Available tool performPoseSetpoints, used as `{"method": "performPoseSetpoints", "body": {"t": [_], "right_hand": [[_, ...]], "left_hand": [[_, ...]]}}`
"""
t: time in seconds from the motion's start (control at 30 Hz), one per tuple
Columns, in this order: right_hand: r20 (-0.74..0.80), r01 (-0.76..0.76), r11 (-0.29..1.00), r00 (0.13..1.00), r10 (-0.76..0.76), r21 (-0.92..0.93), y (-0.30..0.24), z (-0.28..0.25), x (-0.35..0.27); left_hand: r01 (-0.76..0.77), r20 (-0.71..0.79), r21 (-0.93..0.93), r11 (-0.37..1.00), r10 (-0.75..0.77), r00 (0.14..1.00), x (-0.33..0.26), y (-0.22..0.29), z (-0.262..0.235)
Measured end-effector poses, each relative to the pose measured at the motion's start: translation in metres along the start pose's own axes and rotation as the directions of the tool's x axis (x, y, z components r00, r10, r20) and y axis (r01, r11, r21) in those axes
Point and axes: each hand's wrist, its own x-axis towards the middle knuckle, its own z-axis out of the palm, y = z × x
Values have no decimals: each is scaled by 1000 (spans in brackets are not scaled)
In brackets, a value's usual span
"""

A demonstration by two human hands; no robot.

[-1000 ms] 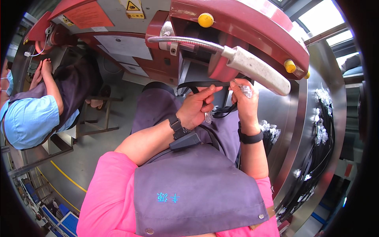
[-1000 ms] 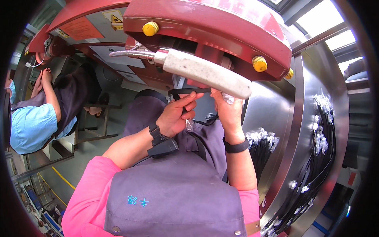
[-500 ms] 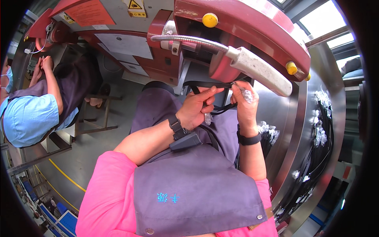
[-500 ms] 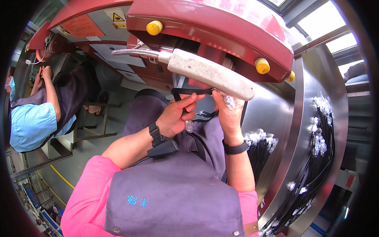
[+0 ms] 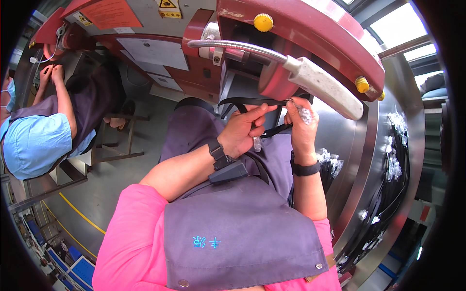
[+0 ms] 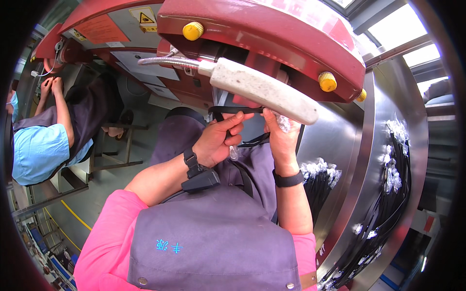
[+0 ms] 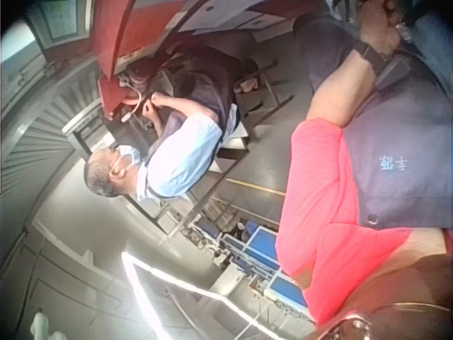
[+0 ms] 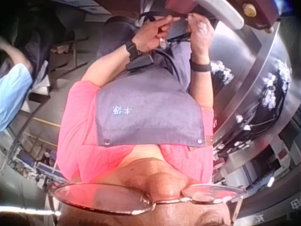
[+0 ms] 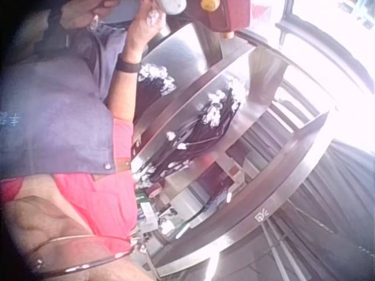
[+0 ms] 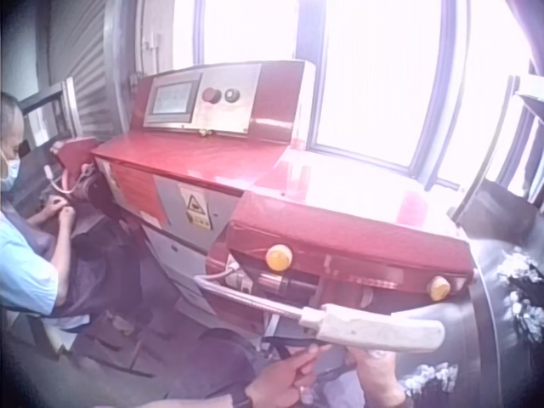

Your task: Manually assembling small plastic clips onto black leather straps at a workshop station.

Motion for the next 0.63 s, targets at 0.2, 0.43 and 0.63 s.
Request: {"method": "performPoseSetpoints", "body": {"t": [0.2,0.43,0.63], "right_hand": [[19,48,997,999,-49,67,4,-6,-2],[18,1,999,1000,-2,51,3,0,-1],[1,-28,999,1000,28,-27,3,2,1]], "left_hand": [[1,22,79,997,-2,1000,-2,-1,5],[24,12,-20,1000,-24,1000,2,-1,-7],[15,-47,34,999,-13,999,4,-2,-7]]}}
